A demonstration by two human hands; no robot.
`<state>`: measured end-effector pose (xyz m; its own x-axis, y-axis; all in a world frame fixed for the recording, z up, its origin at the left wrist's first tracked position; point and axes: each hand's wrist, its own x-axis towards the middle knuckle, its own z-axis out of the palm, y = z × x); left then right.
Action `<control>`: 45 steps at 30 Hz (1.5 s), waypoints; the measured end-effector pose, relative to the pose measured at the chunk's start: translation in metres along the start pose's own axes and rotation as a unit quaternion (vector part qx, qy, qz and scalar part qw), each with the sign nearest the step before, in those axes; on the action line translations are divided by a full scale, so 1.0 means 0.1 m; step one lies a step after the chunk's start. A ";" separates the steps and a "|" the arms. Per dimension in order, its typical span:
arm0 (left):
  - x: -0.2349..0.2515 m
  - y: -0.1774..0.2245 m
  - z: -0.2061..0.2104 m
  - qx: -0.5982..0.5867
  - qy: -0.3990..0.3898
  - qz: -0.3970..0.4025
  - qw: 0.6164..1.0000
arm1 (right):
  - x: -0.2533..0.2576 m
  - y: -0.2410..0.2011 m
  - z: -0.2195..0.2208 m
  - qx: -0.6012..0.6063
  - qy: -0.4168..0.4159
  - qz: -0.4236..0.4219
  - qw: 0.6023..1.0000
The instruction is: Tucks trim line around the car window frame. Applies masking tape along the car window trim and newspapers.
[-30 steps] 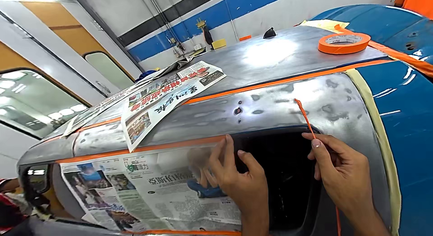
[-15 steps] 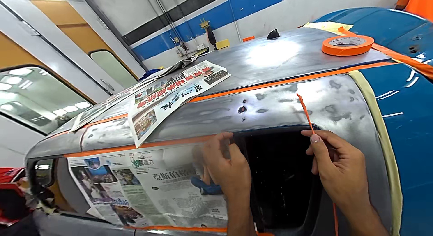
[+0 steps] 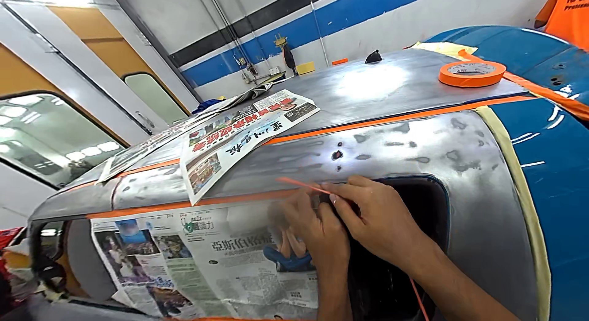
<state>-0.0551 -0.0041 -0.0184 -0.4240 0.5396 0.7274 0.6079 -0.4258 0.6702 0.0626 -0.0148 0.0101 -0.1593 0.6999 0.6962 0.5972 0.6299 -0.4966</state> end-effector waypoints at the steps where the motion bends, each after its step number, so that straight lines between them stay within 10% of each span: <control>1: -0.01 -0.01 0.01 -0.008 0.006 0.001 1.000 | -0.02 0.00 0.02 -0.029 0.002 -0.007 1.000; 12: -0.11 -0.17 0.10 -0.128 0.050 0.051 0.989 | 0.20 -0.33 0.08 -0.246 0.012 0.001 0.969; 32: 0.46 -0.58 -0.18 0.053 -0.037 0.335 0.940 | 0.35 -0.74 -0.09 -0.359 -0.123 0.048 0.924; 45: 0.68 -0.63 -0.17 0.005 -0.113 0.389 0.914 | 0.02 -0.28 -0.20 -0.390 0.007 -0.049 0.919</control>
<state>-0.1341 0.0471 -0.0088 0.2887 0.2122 0.9336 0.6729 -0.7387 -0.0402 0.0616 -0.0378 0.0355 -0.2363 0.6443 0.7273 0.9634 0.2528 0.0890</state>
